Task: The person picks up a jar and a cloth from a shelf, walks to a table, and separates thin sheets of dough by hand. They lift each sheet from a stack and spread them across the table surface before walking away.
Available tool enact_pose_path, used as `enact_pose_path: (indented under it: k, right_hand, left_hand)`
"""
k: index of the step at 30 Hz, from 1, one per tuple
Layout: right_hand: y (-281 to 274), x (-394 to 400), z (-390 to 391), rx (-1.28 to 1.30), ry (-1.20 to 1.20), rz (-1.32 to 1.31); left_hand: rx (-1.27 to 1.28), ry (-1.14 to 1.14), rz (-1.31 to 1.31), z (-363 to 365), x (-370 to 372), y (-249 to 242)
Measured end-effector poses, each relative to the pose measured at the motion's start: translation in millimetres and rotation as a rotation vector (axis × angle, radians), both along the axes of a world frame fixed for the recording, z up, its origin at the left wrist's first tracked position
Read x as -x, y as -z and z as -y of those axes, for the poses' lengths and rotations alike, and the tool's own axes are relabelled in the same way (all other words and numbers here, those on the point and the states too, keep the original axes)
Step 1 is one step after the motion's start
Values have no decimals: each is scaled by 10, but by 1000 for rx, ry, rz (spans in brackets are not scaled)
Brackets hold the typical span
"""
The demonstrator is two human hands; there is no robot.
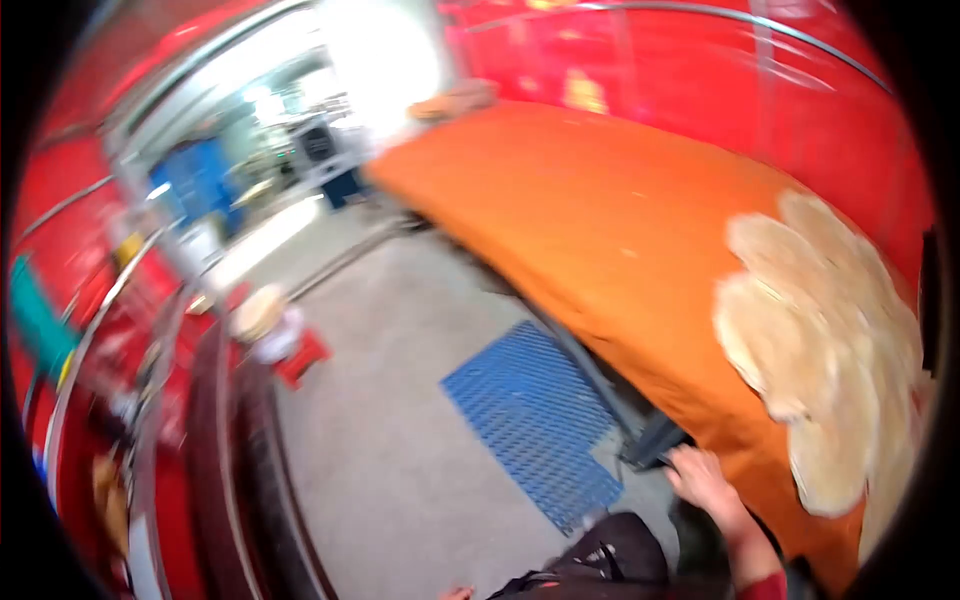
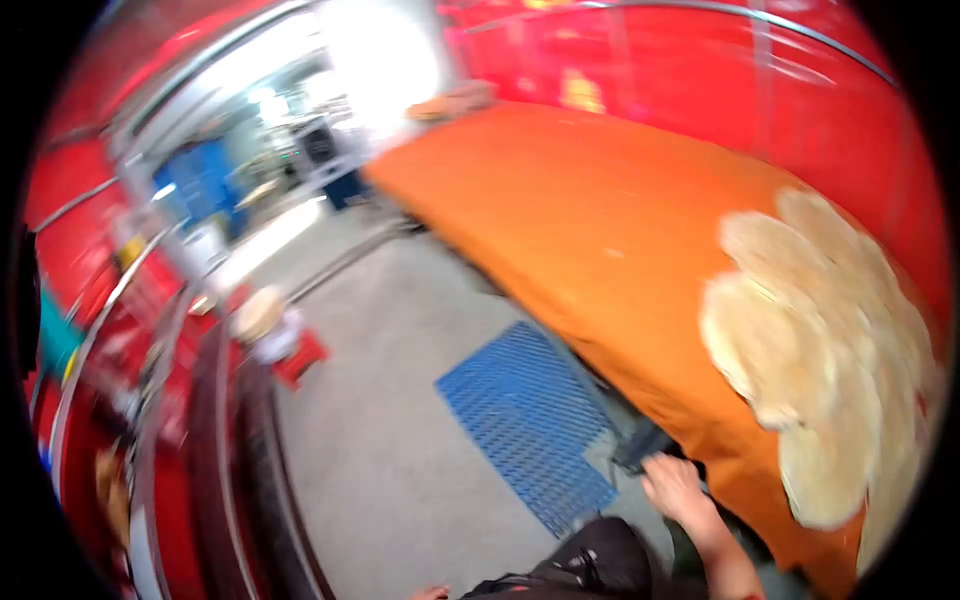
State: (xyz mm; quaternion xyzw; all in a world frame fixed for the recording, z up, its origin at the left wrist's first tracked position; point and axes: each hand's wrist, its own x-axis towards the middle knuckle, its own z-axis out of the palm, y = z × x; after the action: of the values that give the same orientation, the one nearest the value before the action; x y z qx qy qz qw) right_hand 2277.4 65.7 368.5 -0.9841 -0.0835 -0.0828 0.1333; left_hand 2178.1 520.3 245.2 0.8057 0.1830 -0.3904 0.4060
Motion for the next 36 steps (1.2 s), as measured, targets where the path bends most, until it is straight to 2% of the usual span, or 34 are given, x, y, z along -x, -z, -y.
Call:
enact_pose_path:
  k: [3,5,7,8,9,10,11,12,14,15,17,20,22,23,25,26,27,28,29,30,31,34,36]
  right_hand:
    - [-52,-318,229,-33,76,70]
    - [-199,-513,367,10,229,159]
    - [-304,-639,644,-13,402,288]
    - [-369,-694,781,10,491,305]
    - [-250,-851,847,97,588,338]
    - [-193,-946,939,189,680,369]
    - [-105,-981,991,197,776,206]
    - [-120,-1066,1104,360,768,321]
    - [-393,-1182,1236,407,852,253]
    - [-463,-1223,1303,384,889,166]
    - [-318,-1195,1467,123,951,-206]
    - [-725,-1179,1600,-30,863,209]
    - [-810,-1239,1600,-141,892,328]
    - [-837,-1284,1580,-195,908,389]
    - [-850,-1404,1531,-385,941,269]
    - [-846,-1469,1506,-480,959,214]
    - [-775,-1523,1483,-480,997,234]
    - [-604,-1510,1520,-409,932,225]
    - [-558,-1537,1476,-396,1016,201]
    - [-539,-1569,1441,-384,1096,171]
    - [-538,-1580,1430,-365,1160,-8]
    - [-606,-1714,1374,-241,1065,103]
    - [-659,-1755,1415,-514,1101,-64]
  left_hand:
    - [34,235,-154,344,-650,-245]
    - [12,395,-145,597,-1242,-461]
    - [-29,531,189,952,-2083,-646]
    - [198,203,140,1211,-2616,-574]
    - [447,157,264,1261,-2927,-531]
    - [509,218,297,1568,-3306,-756]
    - [583,275,335,1842,-3620,-924]
    - [635,355,345,2153,-3856,-1156]
    - [757,402,261,2655,-4212,-1355]
    - [818,438,205,2886,-4336,-1393]
    - [904,477,42,3323,-4477,-1520]
    - [968,514,-223,3905,-4583,-1546]
    - [1062,522,-474,4386,-4651,-1460]
    - [1031,513,-540,4610,-4690,-1265]
    - [1007,430,-709,5103,-4643,-1417]
    - [1123,407,-816,5274,-4625,-1290]
    - [1234,382,-926,5478,-4623,-1037]
    - [1346,357,-1035,5650,-4610,-920]
    - [1386,470,-787,5709,-4558,-1058]
    - [1413,529,-748,5736,-4554,-1183]
    - [1434,579,-708,5726,-4556,-1274]
    - [1425,648,-684,5721,-4598,-1239]
    - [1388,677,-689,5677,-4645,-1160]
